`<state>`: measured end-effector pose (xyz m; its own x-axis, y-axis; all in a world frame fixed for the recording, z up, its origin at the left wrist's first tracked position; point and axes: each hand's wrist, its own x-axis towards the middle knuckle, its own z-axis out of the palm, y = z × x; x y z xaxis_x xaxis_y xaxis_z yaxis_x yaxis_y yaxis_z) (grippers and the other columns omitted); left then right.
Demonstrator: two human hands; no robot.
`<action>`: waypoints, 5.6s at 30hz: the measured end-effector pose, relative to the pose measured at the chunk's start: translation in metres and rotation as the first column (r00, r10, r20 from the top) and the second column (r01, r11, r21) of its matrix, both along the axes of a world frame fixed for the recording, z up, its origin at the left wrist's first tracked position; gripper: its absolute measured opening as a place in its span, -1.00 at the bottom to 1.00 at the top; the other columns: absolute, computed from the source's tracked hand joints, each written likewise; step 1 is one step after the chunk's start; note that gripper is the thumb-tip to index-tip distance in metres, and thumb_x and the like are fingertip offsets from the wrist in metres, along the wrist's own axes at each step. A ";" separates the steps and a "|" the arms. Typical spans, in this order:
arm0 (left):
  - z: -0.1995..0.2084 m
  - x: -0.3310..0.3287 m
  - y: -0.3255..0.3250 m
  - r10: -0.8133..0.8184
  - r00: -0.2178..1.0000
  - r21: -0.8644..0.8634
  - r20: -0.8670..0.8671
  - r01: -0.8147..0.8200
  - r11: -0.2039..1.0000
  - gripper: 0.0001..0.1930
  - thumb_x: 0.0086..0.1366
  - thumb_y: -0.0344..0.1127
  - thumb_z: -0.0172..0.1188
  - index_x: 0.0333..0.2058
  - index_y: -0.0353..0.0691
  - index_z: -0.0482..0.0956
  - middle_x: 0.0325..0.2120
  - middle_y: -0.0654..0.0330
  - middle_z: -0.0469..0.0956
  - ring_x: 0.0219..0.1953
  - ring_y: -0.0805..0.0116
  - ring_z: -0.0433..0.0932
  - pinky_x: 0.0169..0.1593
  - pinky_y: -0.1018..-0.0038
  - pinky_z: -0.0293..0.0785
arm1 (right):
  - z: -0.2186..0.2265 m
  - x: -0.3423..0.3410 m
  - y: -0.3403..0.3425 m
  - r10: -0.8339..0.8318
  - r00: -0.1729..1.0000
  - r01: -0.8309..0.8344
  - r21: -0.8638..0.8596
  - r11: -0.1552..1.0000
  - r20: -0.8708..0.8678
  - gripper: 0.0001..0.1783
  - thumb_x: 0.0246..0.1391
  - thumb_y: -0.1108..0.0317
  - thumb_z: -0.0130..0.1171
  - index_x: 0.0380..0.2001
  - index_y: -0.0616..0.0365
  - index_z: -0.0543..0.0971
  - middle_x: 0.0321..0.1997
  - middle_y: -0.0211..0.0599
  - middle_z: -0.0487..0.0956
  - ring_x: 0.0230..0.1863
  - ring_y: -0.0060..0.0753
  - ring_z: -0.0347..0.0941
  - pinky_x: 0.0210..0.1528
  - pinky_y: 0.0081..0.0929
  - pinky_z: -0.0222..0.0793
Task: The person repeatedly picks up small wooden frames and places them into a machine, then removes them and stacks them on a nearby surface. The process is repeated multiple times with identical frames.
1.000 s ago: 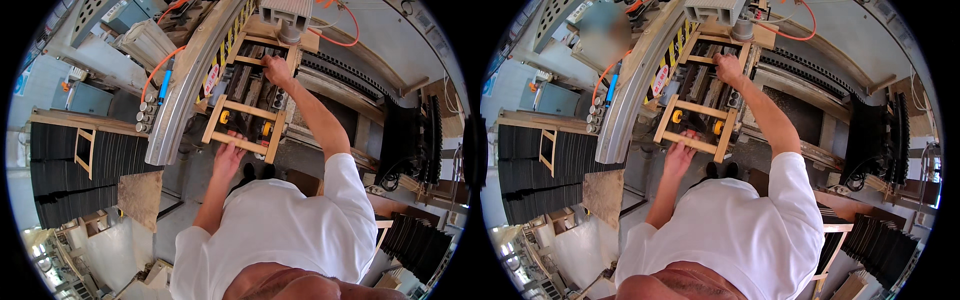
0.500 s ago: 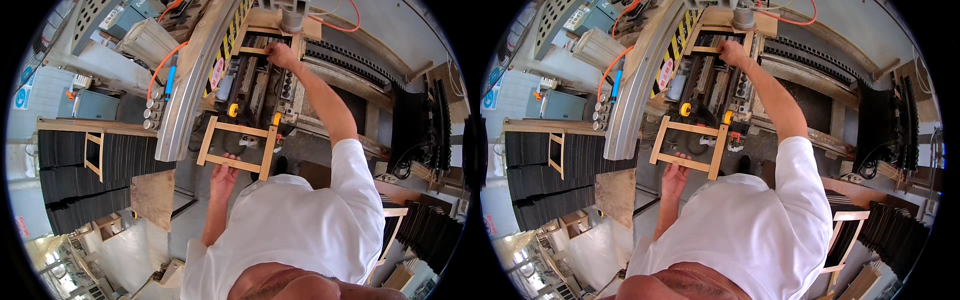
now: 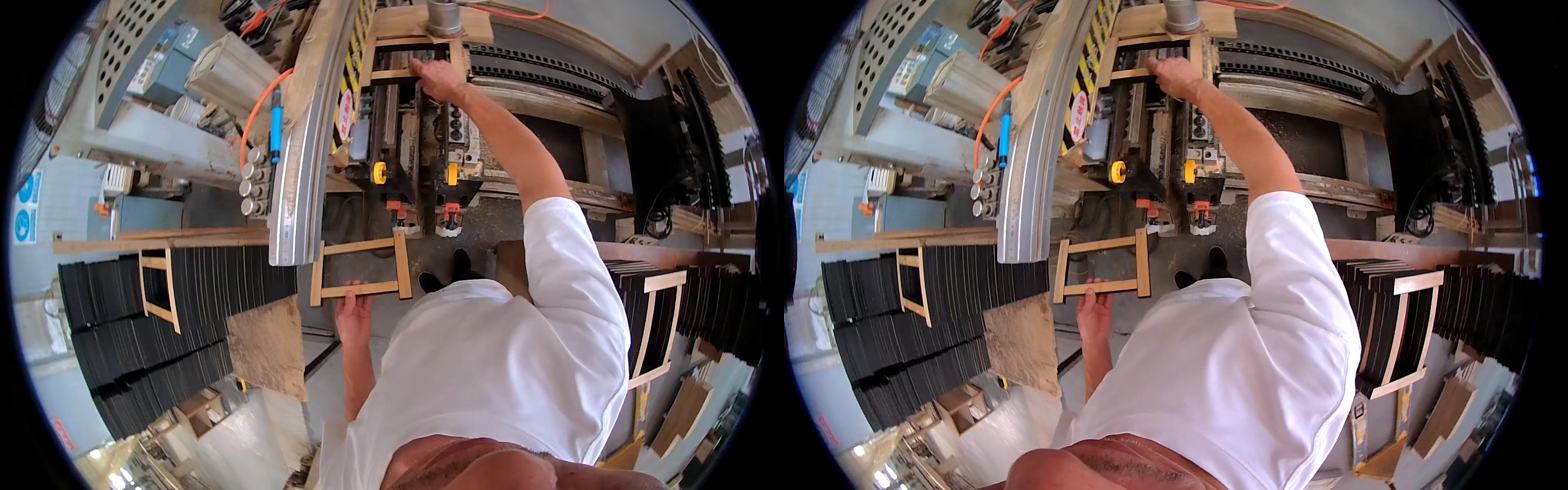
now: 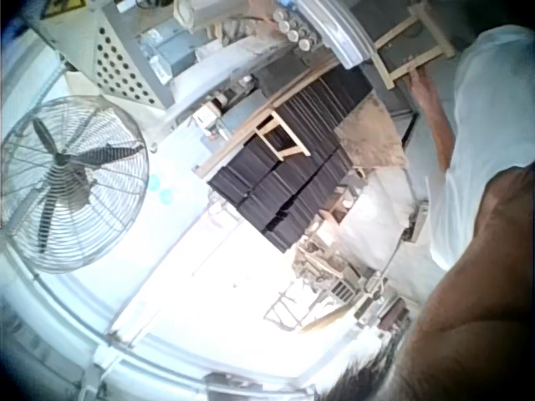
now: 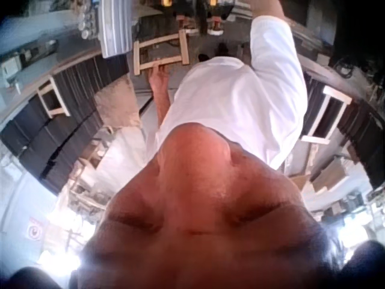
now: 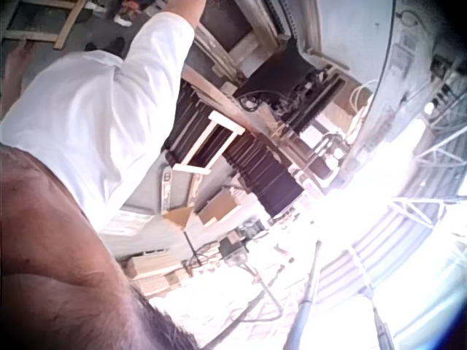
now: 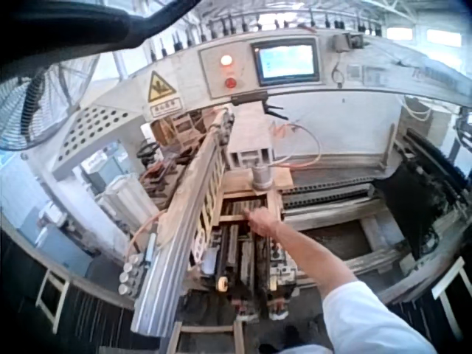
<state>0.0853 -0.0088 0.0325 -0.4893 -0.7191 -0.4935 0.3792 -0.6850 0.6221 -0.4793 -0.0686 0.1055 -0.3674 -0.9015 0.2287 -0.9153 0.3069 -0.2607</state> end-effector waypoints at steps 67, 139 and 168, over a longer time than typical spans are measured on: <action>0.251 0.262 -0.328 0.450 0.761 -0.599 0.467 -0.102 0.794 -0.64 0.29 -0.01 0.23 -0.31 -0.24 0.52 -0.51 0.29 0.52 -0.47 0.42 0.59 -0.38 0.52 0.60 | 0.049 0.200 0.068 0.013 0.888 0.223 -0.456 0.861 0.459 -0.79 0.12 0.38 0.23 -0.20 0.27 0.58 -0.43 -0.28 0.59 -0.40 -0.49 0.49 -0.29 -0.50 0.42; 0.026 -0.492 -0.167 -0.427 0.903 -0.111 -0.051 0.419 0.901 -0.19 0.40 -0.02 0.03 0.40 -0.07 -0.27 0.39 -0.08 -0.28 0.40 -0.04 -0.05 0.28 0.13 0.35 | 0.174 0.321 0.392 -0.610 0.792 0.564 -0.352 0.747 -0.024 -0.68 -0.18 0.44 0.34 -0.26 0.02 0.59 -0.16 -0.47 0.61 -0.15 -0.29 0.48 -0.11 -0.31 0.41; 0.010 -0.344 -0.072 -0.381 0.812 -0.108 -0.442 0.374 0.921 -0.70 0.34 -0.48 0.00 0.04 -0.18 0.39 -0.01 0.16 0.46 0.07 0.22 0.43 0.20 0.21 0.33 | 0.019 0.111 0.107 0.028 0.998 -0.035 -0.136 0.990 -0.055 -0.70 -0.06 0.29 0.26 -0.24 0.09 0.47 -0.39 -0.23 0.60 -0.24 -0.13 0.51 -0.13 -0.25 0.31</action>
<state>-0.2586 -0.0812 0.0425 -0.8872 -0.4379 -0.1456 0.3309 -0.8236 0.4606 -0.3681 0.0380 0.1249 -0.3234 -0.8714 0.3690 -0.9376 0.2425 -0.2492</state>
